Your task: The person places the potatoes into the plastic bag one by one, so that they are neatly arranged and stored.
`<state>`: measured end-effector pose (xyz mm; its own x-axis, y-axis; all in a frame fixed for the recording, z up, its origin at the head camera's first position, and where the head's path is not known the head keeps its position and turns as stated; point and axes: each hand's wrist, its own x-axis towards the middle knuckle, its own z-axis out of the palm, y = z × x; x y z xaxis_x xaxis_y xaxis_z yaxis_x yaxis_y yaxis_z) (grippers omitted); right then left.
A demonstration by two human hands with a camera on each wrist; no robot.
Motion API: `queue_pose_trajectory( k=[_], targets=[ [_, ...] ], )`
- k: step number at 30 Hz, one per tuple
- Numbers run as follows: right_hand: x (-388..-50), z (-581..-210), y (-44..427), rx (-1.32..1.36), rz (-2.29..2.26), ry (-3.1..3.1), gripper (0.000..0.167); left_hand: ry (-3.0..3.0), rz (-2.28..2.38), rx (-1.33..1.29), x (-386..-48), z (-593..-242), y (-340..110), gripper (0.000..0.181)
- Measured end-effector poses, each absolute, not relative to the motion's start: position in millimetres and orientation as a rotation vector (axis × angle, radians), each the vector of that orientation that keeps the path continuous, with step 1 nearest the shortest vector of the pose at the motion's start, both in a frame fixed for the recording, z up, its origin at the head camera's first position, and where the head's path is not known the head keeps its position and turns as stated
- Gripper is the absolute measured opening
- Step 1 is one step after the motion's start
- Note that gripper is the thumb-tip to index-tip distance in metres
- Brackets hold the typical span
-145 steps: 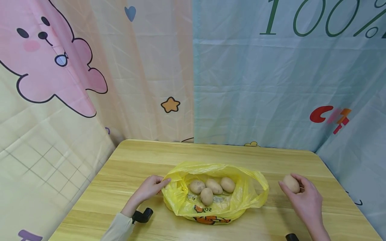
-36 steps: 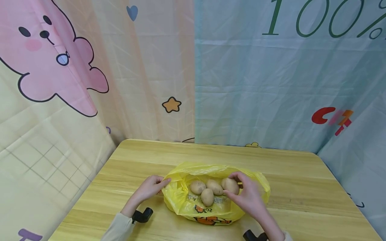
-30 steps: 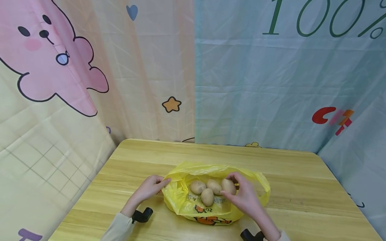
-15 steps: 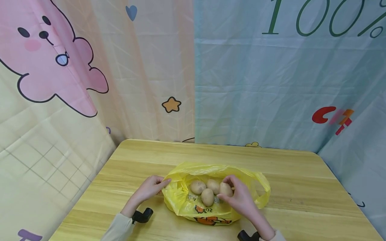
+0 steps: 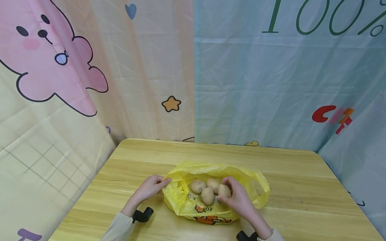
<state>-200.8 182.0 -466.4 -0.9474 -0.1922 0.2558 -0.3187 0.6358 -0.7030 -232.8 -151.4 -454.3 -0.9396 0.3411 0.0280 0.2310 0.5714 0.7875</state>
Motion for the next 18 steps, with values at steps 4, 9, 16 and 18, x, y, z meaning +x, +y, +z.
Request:
queue_pose_trajectory(
  k=[4,9,16,18],
  targets=[
    [-200.4,-468.7,181.2,0.421,1.213,-2.706,0.050,2.663,1.314,0.493,-232.2,-453.1,-151.3,0.049],
    [-200.7,-471.1,179.5,0.409,1.219,-2.716,0.053,2.661,1.318,0.496,-231.9,-451.5,-151.4,0.050],
    [-200.8,-474.9,178.1,0.422,1.195,-2.704,0.050,2.661,1.318,0.487,-231.5,-450.4,-150.8,0.051],
    [-200.7,-476.4,178.1,0.440,1.181,-2.699,0.049,2.664,1.314,0.487,-231.4,-450.7,-151.0,0.052]
  ],
)
